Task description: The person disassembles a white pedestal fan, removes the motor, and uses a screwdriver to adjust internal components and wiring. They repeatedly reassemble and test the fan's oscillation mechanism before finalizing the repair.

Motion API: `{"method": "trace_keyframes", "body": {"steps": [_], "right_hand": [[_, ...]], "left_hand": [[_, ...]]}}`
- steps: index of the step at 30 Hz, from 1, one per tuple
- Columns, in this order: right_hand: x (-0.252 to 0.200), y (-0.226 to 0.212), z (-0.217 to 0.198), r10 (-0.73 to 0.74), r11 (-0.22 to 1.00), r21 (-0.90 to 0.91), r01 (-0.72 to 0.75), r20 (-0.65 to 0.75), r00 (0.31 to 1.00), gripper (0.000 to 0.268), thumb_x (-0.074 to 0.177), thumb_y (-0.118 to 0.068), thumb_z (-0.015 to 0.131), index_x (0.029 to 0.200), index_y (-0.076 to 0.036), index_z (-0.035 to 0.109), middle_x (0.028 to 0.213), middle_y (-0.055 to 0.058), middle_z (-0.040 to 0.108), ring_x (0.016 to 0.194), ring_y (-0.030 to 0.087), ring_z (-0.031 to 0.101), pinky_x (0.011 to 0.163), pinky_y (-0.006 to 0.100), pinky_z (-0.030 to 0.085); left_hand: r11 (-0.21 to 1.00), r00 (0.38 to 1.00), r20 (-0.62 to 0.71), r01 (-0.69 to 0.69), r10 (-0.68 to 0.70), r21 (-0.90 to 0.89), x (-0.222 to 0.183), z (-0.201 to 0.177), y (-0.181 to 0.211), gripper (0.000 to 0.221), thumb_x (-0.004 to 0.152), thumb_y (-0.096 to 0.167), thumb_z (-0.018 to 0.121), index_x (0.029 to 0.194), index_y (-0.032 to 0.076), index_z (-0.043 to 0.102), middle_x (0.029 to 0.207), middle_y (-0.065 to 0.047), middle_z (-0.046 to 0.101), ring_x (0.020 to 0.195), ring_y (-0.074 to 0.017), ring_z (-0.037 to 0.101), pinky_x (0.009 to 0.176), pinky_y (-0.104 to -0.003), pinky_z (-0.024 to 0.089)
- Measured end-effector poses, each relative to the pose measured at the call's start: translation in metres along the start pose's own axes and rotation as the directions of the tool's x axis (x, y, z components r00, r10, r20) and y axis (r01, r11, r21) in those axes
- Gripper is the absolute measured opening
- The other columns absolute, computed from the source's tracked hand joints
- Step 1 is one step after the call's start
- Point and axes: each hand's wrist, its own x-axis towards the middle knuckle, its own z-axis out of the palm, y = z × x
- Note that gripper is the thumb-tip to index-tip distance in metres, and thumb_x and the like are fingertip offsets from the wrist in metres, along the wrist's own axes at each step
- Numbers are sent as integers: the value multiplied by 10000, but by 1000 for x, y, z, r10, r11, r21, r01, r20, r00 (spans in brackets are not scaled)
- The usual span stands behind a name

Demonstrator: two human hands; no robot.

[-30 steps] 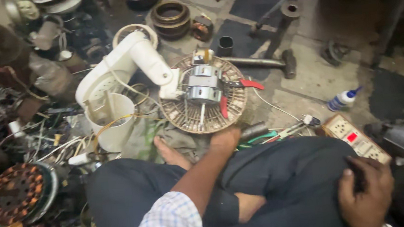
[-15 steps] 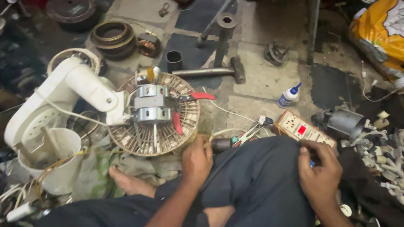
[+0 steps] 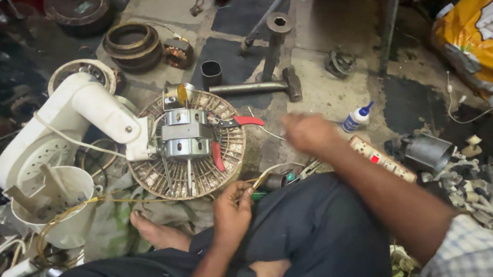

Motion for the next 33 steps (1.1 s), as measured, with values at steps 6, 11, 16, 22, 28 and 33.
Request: {"method": "trace_keyframes", "body": {"steps": [6,11,16,22,28,33], "right_hand": [[-5,55,2,-238,970,33,242,-95,967,353,694,-183,744,1042,-139,713,1043,134,731,989,380,673,843,484,546],[4,0,68,-199,979,138,150,492,848,314,866,-286,699,1158,-171,718,1125,123,739,1045,314,697,941,434,544],[-11,-8,36,-166,981,94,171,-60,984,303,907,-149,583,1201,-136,657,1101,136,708,1020,369,672,830,492,536],[-69,9,-22,65,996,10,-89,-772,633,265,939,-53,619,1192,-117,665,1031,107,620,1002,355,624,854,480,504],[-143,65,8,412,879,101,-466,-655,634,342,1084,-287,598,1369,-103,647,1340,241,605,1099,424,629,854,507,515],[-168,119,66,591,789,212,-577,-520,617,495,953,-359,732,1340,-58,663,1162,271,620,1020,437,633,862,520,518]], "left_hand": [[974,973,-55,-223,225,36,-5,-7,30,180,898,31,694,1075,38,726,900,-81,777,798,-169,757,699,-317,581],[859,898,-55,-397,436,324,-22,-13,46,204,847,19,707,1036,81,751,861,-123,738,788,-308,717,713,-414,552],[846,926,-50,-319,375,428,-28,-17,43,304,833,20,695,1120,96,760,868,-177,719,804,-384,690,708,-467,534],[800,936,3,-302,352,518,-26,-28,41,216,860,30,679,1058,97,730,939,-156,737,902,-369,692,776,-475,536],[618,824,249,-551,509,561,-37,-30,48,311,821,29,647,1125,38,712,1032,-190,723,1017,-380,643,900,-522,507],[448,813,297,-537,501,715,-42,-14,61,343,764,68,656,1101,9,680,1193,-259,687,1071,-408,637,849,-470,539]]}}
